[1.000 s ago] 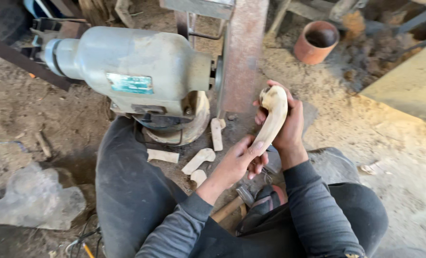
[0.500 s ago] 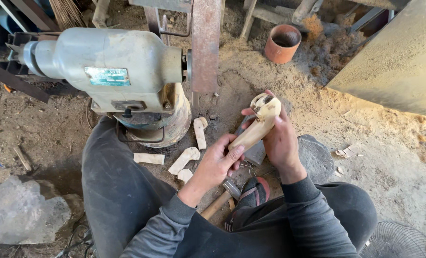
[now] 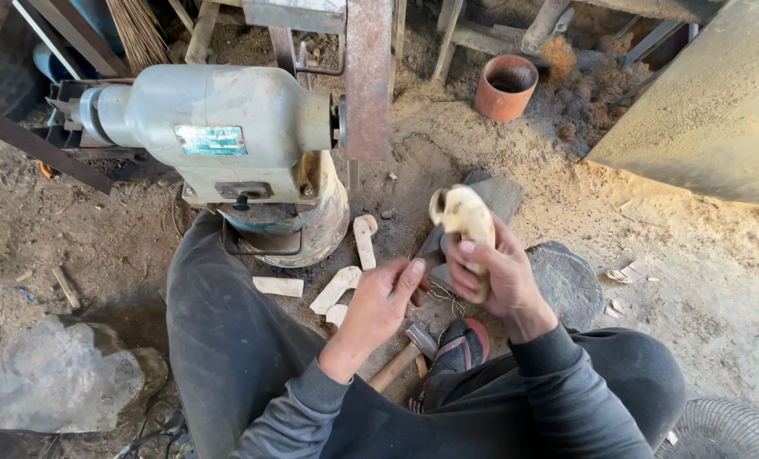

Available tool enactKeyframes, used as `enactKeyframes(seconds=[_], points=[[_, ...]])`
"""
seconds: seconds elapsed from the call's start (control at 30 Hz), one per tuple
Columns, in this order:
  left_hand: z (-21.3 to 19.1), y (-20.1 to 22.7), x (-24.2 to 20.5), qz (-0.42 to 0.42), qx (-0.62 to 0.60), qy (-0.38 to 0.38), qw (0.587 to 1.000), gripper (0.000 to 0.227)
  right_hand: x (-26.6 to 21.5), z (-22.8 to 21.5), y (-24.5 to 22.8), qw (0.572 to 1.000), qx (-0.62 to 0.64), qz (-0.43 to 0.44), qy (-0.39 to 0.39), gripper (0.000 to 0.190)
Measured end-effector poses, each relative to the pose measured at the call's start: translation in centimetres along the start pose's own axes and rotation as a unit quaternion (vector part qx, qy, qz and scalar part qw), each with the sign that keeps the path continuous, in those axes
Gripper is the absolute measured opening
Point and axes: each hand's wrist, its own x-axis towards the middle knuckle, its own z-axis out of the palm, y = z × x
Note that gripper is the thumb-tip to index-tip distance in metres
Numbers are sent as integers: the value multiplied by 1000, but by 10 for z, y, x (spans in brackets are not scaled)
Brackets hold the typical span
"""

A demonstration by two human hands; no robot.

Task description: The person sits on the floor and uses a bench grinder to smooth and shape a small curved wooden piece. They repeatedly press the wood against the spinning wheel, rotate it to work different edges, and inspect the surface between passes.

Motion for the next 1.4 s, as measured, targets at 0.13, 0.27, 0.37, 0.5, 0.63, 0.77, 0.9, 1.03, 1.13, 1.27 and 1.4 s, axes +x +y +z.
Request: enactKeyframes(seconds=[0.13, 0.27, 0.37, 0.5, 0.63, 0.77, 0.9, 1.03, 1.13, 1.27, 1.4], points=[[-2, 8, -11, 15, -117, 37, 992, 50, -5, 8, -13, 970, -200, 127, 49, 42], [-6, 10, -11, -15, -190, -2, 982, 46, 1, 12, -19, 861, -499, 93, -35, 35], [-11, 7, -8, -42, -315, -51, 947, 42, -1, 15, -18, 770, -633, 0, -77, 35], [-13, 0, -12, -14, -454, -67, 889, 48, -3, 6, -21, 720, -682, -113, -64, 49], [-6, -6, -11, 71, -477, -26, 875, 54, 8, -9, -22, 804, -556, -210, 28, 72], [17, -4, -8, 94, -432, -7, 897, 64, 8, -7, -8, 988, -130, -57, 56, 57], [37, 2, -13, 68, -397, 8, 915, 73, 12, -7, 3, 991, -52, -7, 126, 51], [44, 10, -17, 37, -393, -10, 919, 73, 11, -12, 5, 991, 46, -19, 120, 49], [42, 17, -20, 42, -374, -10, 926, 71, 8, -12, 6, 993, 69, -22, 94, 49], [38, 21, -22, 57, -319, -1, 946, 68, 8, -12, 6, 992, 93, -53, 69, 51], [32, 15, -18, 47, -364, 5, 930, 69, 5, -15, 7, 992, 59, -91, 60, 58]])
